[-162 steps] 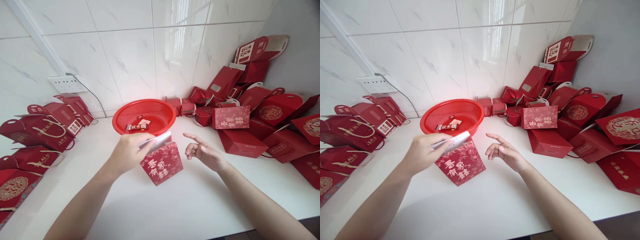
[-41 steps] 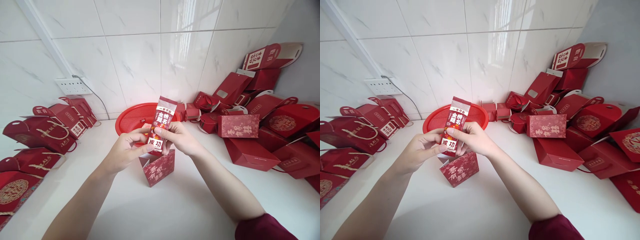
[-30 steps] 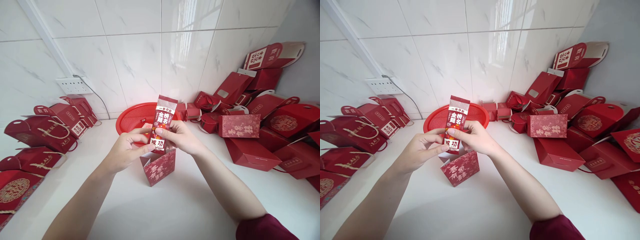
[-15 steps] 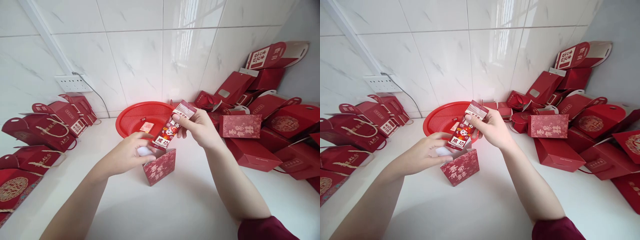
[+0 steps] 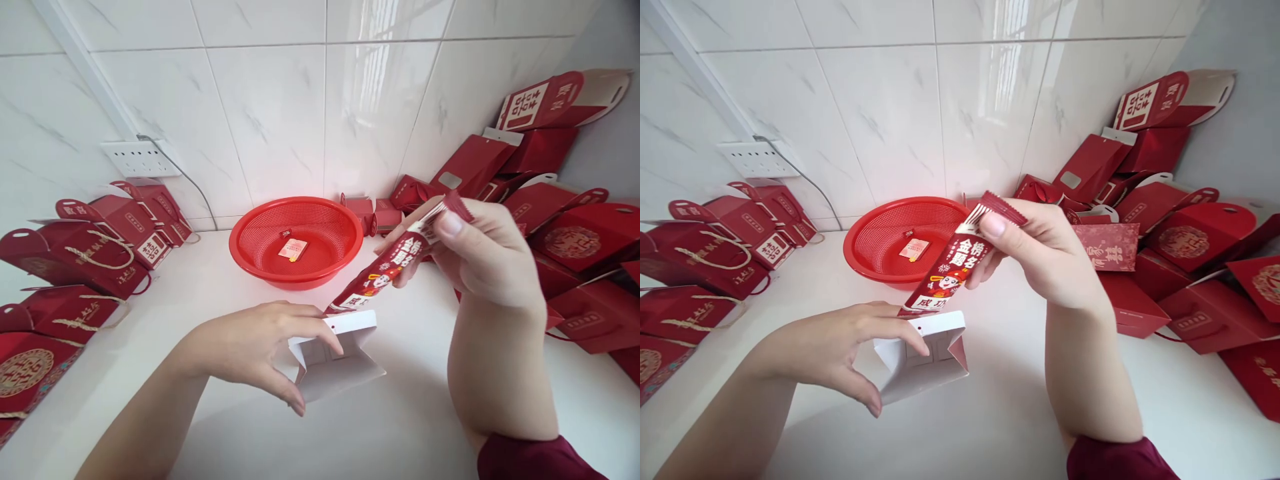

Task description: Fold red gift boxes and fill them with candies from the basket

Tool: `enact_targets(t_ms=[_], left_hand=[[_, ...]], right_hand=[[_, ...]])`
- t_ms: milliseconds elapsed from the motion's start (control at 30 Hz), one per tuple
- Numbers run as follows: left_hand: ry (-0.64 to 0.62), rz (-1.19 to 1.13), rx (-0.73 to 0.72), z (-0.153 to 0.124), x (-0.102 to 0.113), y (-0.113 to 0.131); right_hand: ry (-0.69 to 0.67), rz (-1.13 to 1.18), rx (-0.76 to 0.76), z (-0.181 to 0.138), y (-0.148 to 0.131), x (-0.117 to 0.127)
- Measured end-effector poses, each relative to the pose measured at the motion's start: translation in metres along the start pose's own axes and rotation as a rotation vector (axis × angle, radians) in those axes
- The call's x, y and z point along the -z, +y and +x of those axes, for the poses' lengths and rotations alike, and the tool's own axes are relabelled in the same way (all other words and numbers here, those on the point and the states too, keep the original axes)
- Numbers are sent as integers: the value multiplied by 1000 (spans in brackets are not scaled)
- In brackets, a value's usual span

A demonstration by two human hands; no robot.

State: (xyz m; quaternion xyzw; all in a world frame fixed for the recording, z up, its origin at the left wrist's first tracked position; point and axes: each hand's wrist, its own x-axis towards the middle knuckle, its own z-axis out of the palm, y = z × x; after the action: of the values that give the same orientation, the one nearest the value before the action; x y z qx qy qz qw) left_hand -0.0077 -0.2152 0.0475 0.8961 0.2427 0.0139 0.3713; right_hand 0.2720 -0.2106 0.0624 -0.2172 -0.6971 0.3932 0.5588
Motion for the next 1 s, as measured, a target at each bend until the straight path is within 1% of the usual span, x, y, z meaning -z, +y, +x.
enact_targets(t_ms=[100, 200, 267, 333, 433, 500, 567, 633, 733, 800, 900, 1000], left_hand=[[-2, 8, -21, 1, 3, -5], [3, -5, -19, 1, 5, -8], [4, -22, 18, 2, 6, -8], [12, -51, 64, 2, 8, -8], [29, -125, 73, 2, 11, -10], [43, -156, 53, 3, 13, -13], [66, -158, 44, 4, 15, -15], [82, -156, 51, 4, 16, -17], [82, -166, 63, 5, 17, -20], [79, -181, 59, 6, 17, -22], [74, -204, 54, 6, 17, -24], [79, -207, 83, 5, 17, -24]], right_hand=[[93, -29, 94, -3, -5, -1], [172, -97, 115, -5, -9, -2], [171, -95, 138, -6, -10, -2], [136, -56, 182, -6, -9, -2], [68, -19, 210, -5, -6, -5], [24, -51, 176, -4, -4, -8], [-49, -115, 121, -3, -2, -10], [-170, -198, 56, -2, -1, -10], [-398, -339, -40, 1, 1, -12], [-505, -397, -74, 5, 3, -15], [-587, -430, -98, 8, 9, -25], [-637, -533, -85, 8, 17, -34]])
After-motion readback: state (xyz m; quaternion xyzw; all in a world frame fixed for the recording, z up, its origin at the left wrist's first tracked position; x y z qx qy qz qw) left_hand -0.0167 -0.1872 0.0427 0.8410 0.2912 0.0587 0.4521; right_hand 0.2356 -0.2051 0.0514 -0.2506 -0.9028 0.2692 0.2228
